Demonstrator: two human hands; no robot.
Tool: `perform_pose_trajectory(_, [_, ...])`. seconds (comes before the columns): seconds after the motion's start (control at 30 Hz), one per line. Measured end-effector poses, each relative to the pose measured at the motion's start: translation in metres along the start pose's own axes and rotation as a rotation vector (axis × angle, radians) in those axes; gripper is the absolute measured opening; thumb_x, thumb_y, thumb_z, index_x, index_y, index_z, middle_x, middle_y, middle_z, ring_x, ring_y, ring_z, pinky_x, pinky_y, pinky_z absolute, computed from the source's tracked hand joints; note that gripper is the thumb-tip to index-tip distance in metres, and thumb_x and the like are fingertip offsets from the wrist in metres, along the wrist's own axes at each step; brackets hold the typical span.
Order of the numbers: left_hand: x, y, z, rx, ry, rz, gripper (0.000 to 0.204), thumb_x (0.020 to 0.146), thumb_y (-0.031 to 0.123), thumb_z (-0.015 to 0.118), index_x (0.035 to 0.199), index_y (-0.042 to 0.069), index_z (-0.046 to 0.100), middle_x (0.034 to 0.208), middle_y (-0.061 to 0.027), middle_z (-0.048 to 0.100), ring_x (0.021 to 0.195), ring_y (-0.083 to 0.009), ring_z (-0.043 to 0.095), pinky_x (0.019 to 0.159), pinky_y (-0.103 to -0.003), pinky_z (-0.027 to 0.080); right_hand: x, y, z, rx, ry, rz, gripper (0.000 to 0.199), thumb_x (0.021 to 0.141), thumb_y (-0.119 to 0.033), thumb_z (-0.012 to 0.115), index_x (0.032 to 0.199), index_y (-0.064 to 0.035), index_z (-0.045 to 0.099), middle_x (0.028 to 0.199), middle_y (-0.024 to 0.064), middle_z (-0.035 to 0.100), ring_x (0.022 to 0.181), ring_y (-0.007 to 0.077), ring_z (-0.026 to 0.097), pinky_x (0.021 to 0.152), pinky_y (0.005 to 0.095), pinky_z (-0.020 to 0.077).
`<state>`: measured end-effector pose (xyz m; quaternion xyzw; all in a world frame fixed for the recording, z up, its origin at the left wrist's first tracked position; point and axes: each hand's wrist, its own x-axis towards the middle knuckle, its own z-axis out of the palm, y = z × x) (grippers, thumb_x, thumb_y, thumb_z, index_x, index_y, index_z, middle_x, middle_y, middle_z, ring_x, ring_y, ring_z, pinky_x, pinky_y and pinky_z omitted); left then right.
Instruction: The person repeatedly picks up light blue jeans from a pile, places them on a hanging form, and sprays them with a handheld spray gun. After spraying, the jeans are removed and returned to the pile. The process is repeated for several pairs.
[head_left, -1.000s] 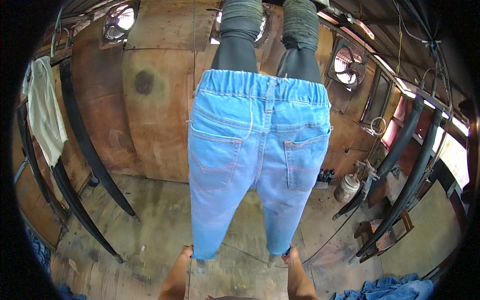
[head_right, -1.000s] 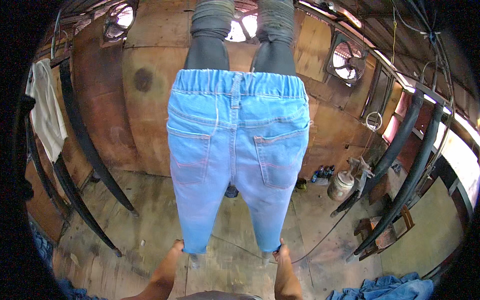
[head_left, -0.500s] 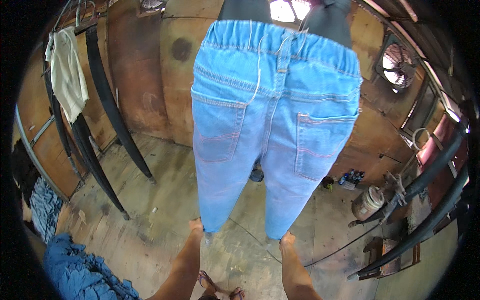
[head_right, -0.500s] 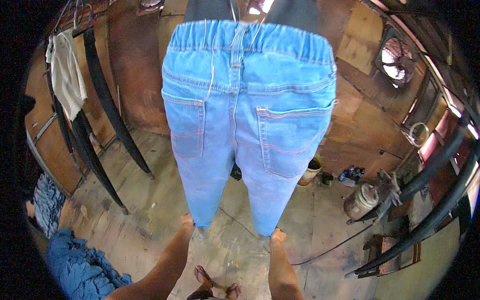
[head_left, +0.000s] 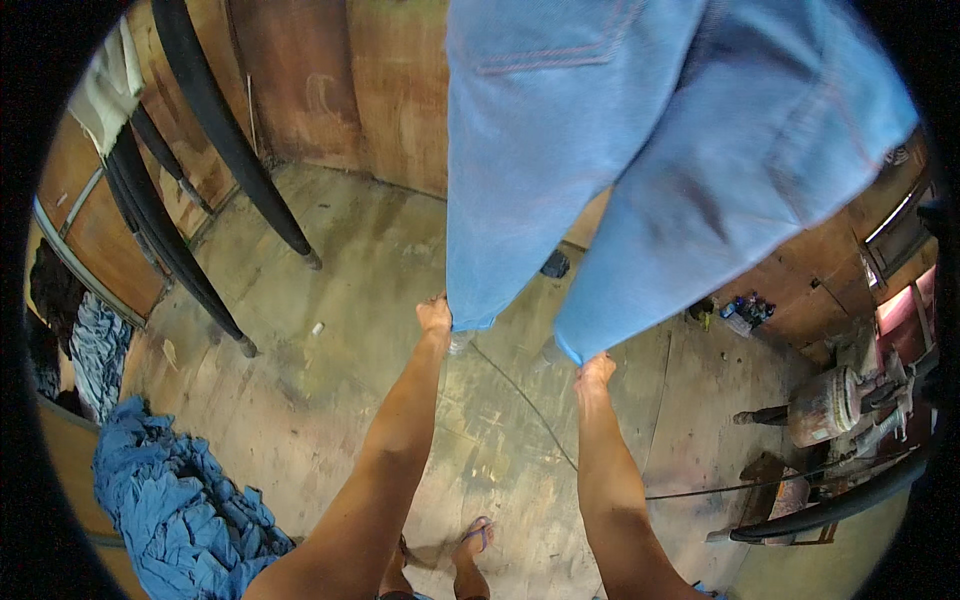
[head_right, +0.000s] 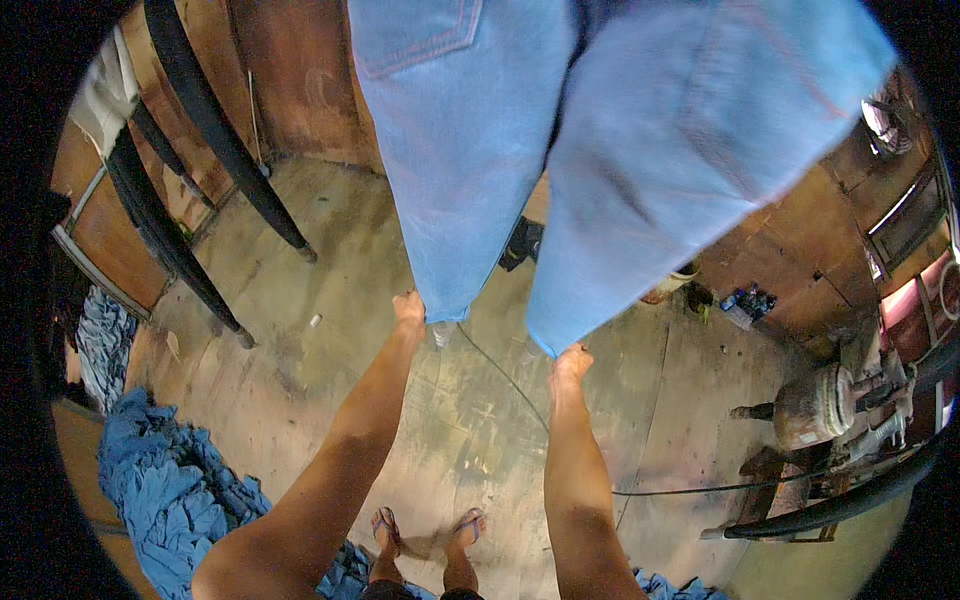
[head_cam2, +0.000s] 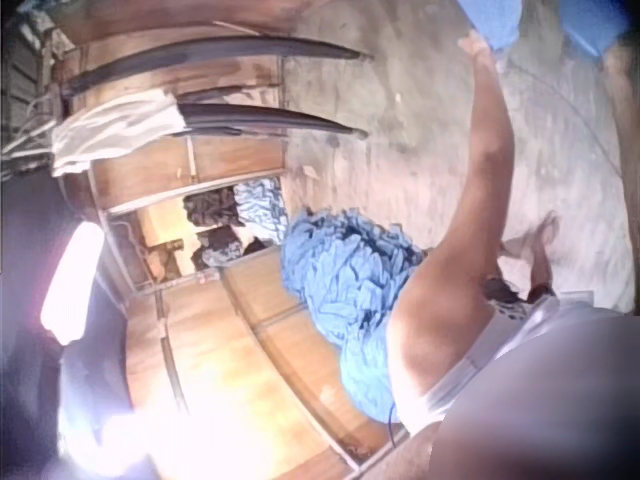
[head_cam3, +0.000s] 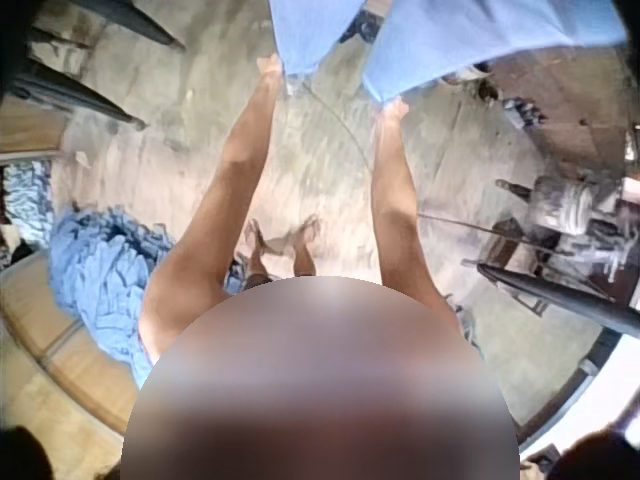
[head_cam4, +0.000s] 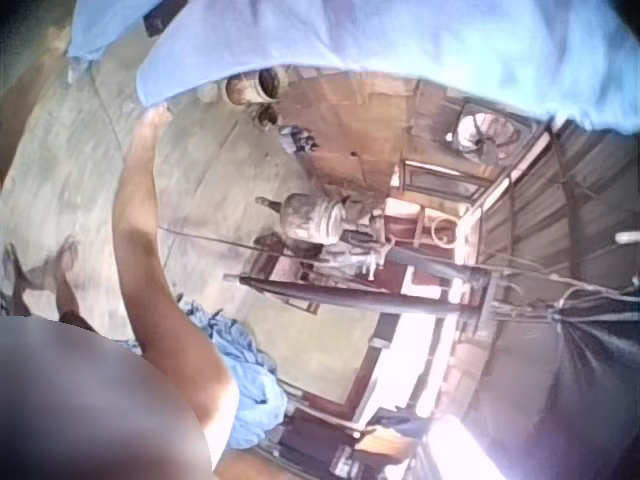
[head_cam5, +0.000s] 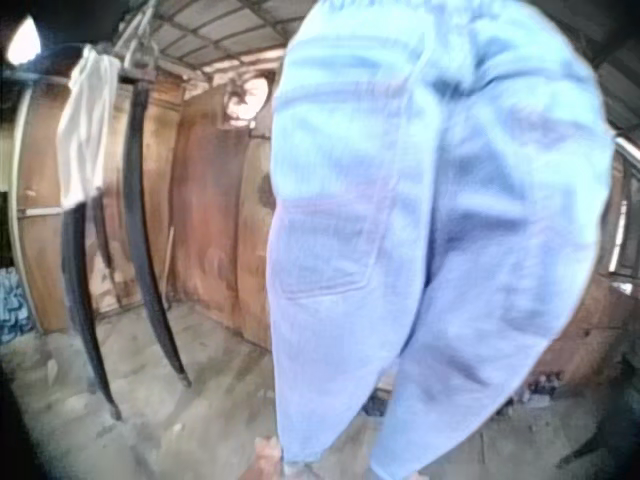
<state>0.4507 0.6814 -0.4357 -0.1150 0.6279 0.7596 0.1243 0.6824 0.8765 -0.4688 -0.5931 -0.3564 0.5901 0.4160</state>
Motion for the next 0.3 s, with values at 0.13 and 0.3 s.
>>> perform_pose_trajectory(0.13, [-0.010, -0.001, -0.028, 0.048, -0.025, 0.042, 0.023, 0.084, 0.014, 0.070, 0.076, -0.008, 0.069, 0.071, -0.0113, 0.067, 0.064, -0.0200, 0.057, 0.062, -0.037, 0.046, -0.021, 0.040, -0.030, 0.174, -0.009, -0.196, 0.023, 0.090, -0.018, 0.063, 0.098, 0.0026, 0.064, 0.090, 0.0056, 0.062, 0.073, 0.0183, 0.054, 0.061, 0.0370, 0.0427])
perform_pose_trajectory(0.3, [-0.017, 0.007, -0.034, 0.377, -0.008, 0.147, 0.031, 0.082, 0.025, 0.071, 0.073, -0.004, 0.070, 0.067, -0.0210, 0.066, 0.062, -0.0297, 0.062, 0.067, -0.041, 0.050, 0.008, 0.068, -0.057, 0.082, 0.000, -0.125, 0.030, 0.094, -0.031, 0.057, 0.104, -0.0029, 0.061, 0.081, 0.0040, 0.060, 0.050, 0.0156, 0.046, 0.039, 0.0341, 0.0285])
